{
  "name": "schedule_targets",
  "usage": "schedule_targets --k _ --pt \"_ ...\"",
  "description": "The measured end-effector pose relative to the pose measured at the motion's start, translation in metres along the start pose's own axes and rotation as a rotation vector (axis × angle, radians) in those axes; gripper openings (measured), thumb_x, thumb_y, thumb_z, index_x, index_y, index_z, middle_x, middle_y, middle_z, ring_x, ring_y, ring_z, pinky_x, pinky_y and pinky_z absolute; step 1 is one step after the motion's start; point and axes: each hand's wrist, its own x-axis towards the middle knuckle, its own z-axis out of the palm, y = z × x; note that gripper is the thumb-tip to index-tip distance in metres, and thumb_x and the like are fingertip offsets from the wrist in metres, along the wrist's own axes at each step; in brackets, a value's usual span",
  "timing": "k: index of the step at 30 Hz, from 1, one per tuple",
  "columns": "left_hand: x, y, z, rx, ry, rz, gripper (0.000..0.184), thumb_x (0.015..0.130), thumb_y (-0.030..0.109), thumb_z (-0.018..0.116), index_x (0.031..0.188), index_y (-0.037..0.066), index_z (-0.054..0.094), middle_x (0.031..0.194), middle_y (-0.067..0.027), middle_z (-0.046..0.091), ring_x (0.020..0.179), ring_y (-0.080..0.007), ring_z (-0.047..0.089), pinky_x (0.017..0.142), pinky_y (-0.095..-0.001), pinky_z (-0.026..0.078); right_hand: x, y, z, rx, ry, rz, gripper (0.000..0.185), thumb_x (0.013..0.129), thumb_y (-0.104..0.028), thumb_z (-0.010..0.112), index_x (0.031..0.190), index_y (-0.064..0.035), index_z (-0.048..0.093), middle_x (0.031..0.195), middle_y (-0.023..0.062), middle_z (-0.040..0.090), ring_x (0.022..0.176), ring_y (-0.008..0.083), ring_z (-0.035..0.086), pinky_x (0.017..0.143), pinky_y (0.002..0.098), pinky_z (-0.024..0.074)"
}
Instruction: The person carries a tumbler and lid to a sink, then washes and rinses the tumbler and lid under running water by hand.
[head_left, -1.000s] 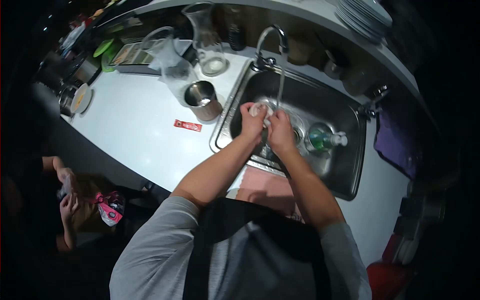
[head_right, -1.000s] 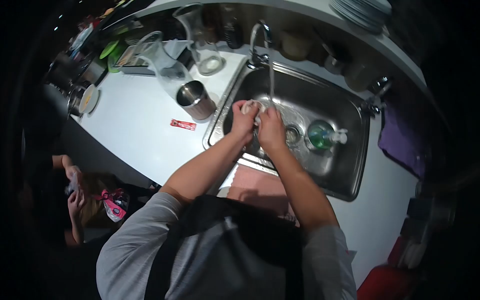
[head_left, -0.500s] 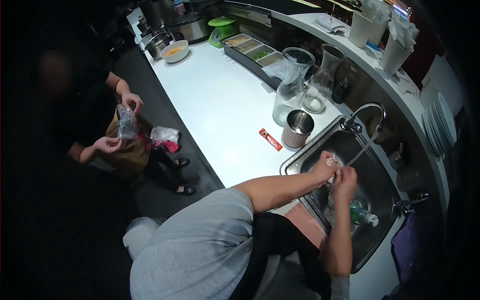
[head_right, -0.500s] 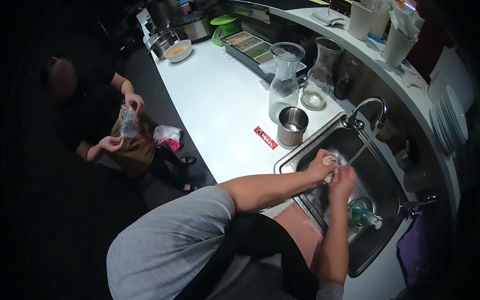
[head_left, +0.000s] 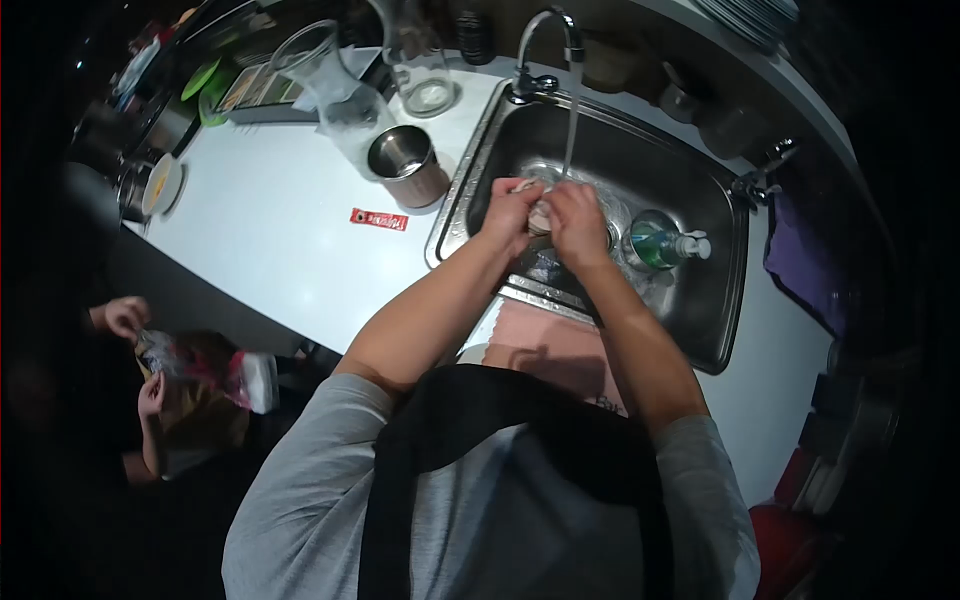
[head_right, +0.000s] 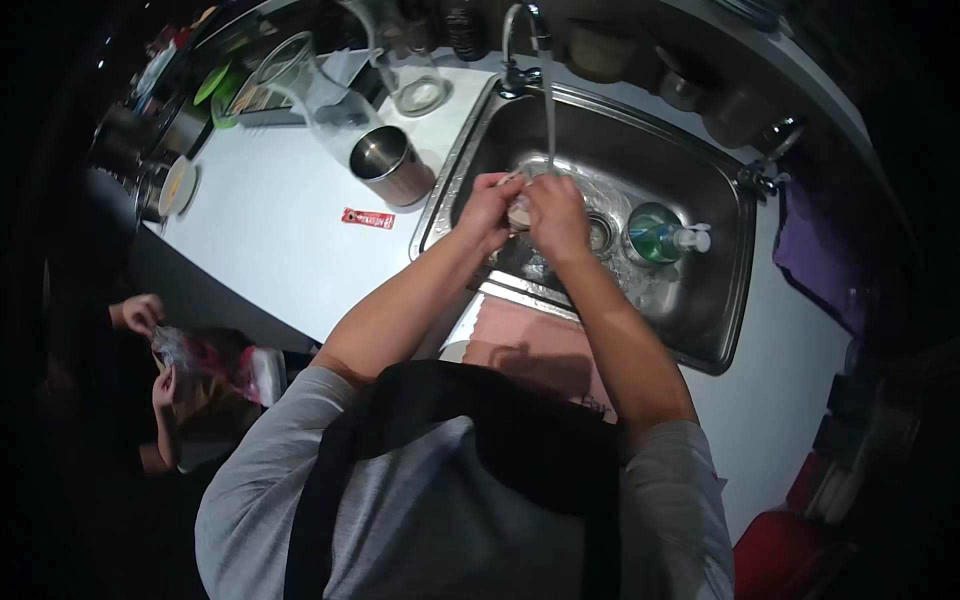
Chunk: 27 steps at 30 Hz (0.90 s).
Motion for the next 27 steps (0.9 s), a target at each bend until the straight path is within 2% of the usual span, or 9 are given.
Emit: schedule_targets --k 2,5,8,11,14,17,20,24,27 --pt "-0.002 0.004 -0.004 0.031 -0.005 -0.018 0.027 0.086 0.012 0.062 0.103 0.011 0.041 0.093 -0.0083 0.057 0.083 -0.0199 0.060 0.068 -0.0374 0.053 -0.005 -0.009 -0.006 0.019 -0.051 -0.048 0.015 0.072 -0.006 0.060 0.086 -0.0060 0.064 0.091 0.0074 0.058 0.085 0.0291 0.052 0.077 0.0379 0.0451" --pt "-0.001 -0.005 -0.002 -0.046 -0.039 -0.020 0.031 0.084 0.009 0.063 0.104 0.011 0.039 0.094 -0.0116 0.055 0.080 -0.0218 0.059 0.060 -0.0379 0.054 0.001 0.009 -0.009 0.008 -0.086 0.080 0.015 0.072 -0.005 0.063 0.087 -0.0065 0.064 0.094 0.0085 0.059 0.087 0.0299 0.053 0.078 0.0366 0.0453" --pt "0.005 0.002 -0.007 -0.001 -0.047 -0.049 0.029 0.086 0.009 0.062 0.104 0.011 0.039 0.094 -0.0112 0.055 0.080 -0.0215 0.060 0.060 -0.0381 0.054 -0.011 0.001 -0.007 -0.065 -0.105 0.012 0.016 0.073 -0.005 0.063 0.088 -0.0085 0.065 0.096 0.0076 0.059 0.088 0.0292 0.053 0.078 0.0368 0.0455" --pt "0.000 -0.004 -0.009 0.055 -0.040 -0.087 0.028 0.086 0.010 0.061 0.104 0.011 0.039 0.094 -0.0111 0.056 0.080 -0.0218 0.060 0.058 -0.0398 0.053 -0.012 0.011 -0.007 -0.101 -0.130 0.063 0.018 0.073 -0.006 0.062 0.090 -0.0099 0.064 0.098 0.0058 0.059 0.088 0.0285 0.052 0.078 0.0362 0.0456" --pt "-0.001 -0.001 -0.005 0.082 -0.059 -0.083 0.028 0.087 0.010 0.060 0.104 0.011 0.039 0.095 -0.0106 0.057 0.080 -0.0219 0.061 0.059 -0.0396 0.054 -0.012 0.009 -0.007 -0.127 -0.112 0.085 0.016 0.073 -0.007 0.062 0.089 -0.0101 0.065 0.098 0.0049 0.059 0.088 0.0285 0.051 0.078 0.0360 0.0456" --pt "0.004 0.000 -0.014 0.096 -0.114 -0.060 0.024 0.089 0.013 0.058 0.105 0.010 0.040 0.098 -0.0115 0.057 0.084 -0.0227 0.062 0.063 -0.0409 0.055 -0.021 -0.001 -0.013 -0.035 -0.094 0.020 0.011 0.076 -0.009 0.055 0.083 -0.0096 0.063 0.095 0.0029 0.058 0.088 0.0270 0.051 0.079 0.0387 0.0451" --pt "0.000 0.003 -0.011 0.192 -0.121 -0.113 0.022 0.089 0.011 0.057 0.104 0.009 0.041 0.097 -0.0118 0.058 0.086 -0.0243 0.062 0.068 -0.0424 0.055 -0.010 0.014 -0.010 -0.080 -0.032 0.076 0.017 0.069 -0.004 0.063 0.086 -0.0069 0.064 0.092 0.0047 0.058 0.084 0.0274 0.051 0.076 0.0370 0.0456" --pt "-0.001 0.006 -0.014 0.197 -0.133 -0.111 0.022 0.088 0.011 0.057 0.105 0.009 0.042 0.100 -0.0111 0.057 0.088 -0.0241 0.061 0.068 -0.0413 0.056 -0.024 -0.003 -0.013 -0.027 0.005 0.026 0.012 0.071 -0.006 0.061 0.083 -0.0061 0.064 0.088 0.0059 0.057 0.082 0.0273 0.050 0.074 0.0381 0.0452" --pt "-0.005 -0.005 -0.015 0.201 -0.129 -0.108 0.021 0.089 0.013 0.057 0.105 0.010 0.043 0.101 -0.0105 0.057 0.092 -0.0239 0.060 0.071 -0.0439 0.055 -0.015 0.001 -0.008 -0.035 0.031 0.108 0.010 0.073 -0.007 0.059 0.082 -0.0058 0.064 0.088 0.0071 0.058 0.082 0.0278 0.051 0.074 0.0379 0.0449"
